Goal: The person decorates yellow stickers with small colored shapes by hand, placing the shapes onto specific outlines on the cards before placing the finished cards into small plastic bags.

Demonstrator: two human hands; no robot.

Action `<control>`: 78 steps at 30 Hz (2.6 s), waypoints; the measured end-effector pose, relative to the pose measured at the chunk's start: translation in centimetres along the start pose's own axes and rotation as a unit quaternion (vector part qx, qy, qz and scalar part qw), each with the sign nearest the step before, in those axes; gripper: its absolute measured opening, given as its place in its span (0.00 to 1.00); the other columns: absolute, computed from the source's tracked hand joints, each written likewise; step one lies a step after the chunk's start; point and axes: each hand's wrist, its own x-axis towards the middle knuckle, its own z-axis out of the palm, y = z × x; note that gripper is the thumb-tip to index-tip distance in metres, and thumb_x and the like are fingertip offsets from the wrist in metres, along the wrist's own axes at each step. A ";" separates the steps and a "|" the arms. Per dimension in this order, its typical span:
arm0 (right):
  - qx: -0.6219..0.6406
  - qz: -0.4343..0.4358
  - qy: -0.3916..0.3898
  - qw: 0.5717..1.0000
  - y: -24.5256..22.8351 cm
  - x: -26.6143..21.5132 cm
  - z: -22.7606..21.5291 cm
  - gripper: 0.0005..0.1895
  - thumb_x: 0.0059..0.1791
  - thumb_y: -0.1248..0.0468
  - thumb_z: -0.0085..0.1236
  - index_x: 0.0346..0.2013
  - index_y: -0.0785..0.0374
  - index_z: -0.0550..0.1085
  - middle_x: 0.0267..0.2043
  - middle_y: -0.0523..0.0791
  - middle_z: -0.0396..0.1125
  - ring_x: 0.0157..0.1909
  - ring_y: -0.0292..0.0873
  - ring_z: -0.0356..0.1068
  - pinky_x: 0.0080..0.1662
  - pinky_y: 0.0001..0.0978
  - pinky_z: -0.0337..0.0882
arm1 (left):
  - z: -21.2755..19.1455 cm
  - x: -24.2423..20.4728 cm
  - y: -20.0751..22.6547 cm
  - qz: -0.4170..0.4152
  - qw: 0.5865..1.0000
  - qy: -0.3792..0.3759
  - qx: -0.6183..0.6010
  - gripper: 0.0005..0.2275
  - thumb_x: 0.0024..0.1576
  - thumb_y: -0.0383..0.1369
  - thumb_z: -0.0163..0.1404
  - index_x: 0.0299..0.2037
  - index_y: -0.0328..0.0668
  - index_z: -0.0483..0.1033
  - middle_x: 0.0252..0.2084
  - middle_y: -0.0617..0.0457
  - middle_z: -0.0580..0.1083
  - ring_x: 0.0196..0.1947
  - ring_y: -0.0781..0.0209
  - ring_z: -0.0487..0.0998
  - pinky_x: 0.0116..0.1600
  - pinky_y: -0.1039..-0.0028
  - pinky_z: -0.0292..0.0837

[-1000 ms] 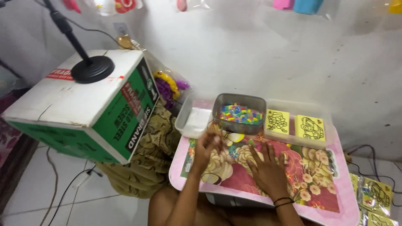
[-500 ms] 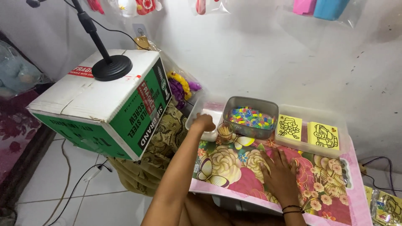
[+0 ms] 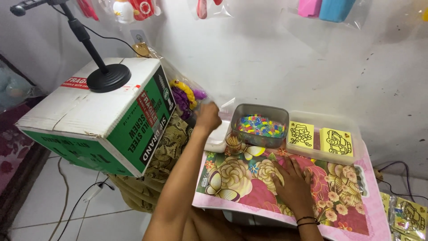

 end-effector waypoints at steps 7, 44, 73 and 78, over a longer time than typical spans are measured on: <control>0.032 0.011 -0.003 0.999 0.4 0.1 0.4 0.28 0.50 0.41 0.43 0.64 0.38 0.68 0.77 0.40 0.50 0.79 0.44 0.44 0.71 0.56 0.43 | -8.5 -5.3 6.8 0.203 0.952 0.180 -0.144 0.14 0.44 0.10 0.52 0.35 0.34 0.84 0.45 0.48 0.81 0.35 0.52 0.82 0.44 0.68 0.81; 0.610 0.058 0.063 0.788 4.0 -1.5 -1.8 0.06 0.49 0.66 0.64 0.33 0.68 0.82 0.24 0.50 0.75 0.29 0.37 0.70 0.33 0.32 0.74 | 12.5 -17.4 10.0 0.036 0.794 -0.207 -0.570 0.05 0.53 0.30 0.62 0.36 0.38 0.83 0.25 0.55 0.77 0.27 0.71 0.73 0.34 0.81 0.69; 0.545 0.048 0.186 0.816 3.3 -1.4 -2.2 0.19 0.56 0.61 0.54 0.24 0.68 0.79 0.42 0.50 0.70 0.46 0.42 0.70 0.51 0.39 0.70 | 13.8 -17.4 7.1 0.148 0.842 -0.192 -0.482 0.02 0.53 0.27 0.61 0.33 0.39 0.84 0.23 0.47 0.79 0.23 0.59 0.77 0.31 0.72 0.71; 0.537 0.038 0.193 0.820 2.6 -1.4 -3.4 0.23 0.56 0.61 0.53 0.18 0.68 0.77 0.38 0.51 0.71 0.43 0.44 0.71 0.51 0.38 0.69 | 14.7 -17.1 6.6 0.142 0.848 -0.175 -0.479 0.04 0.50 0.30 0.64 0.33 0.43 0.85 0.19 0.51 0.74 0.21 0.65 0.71 0.28 0.75 0.66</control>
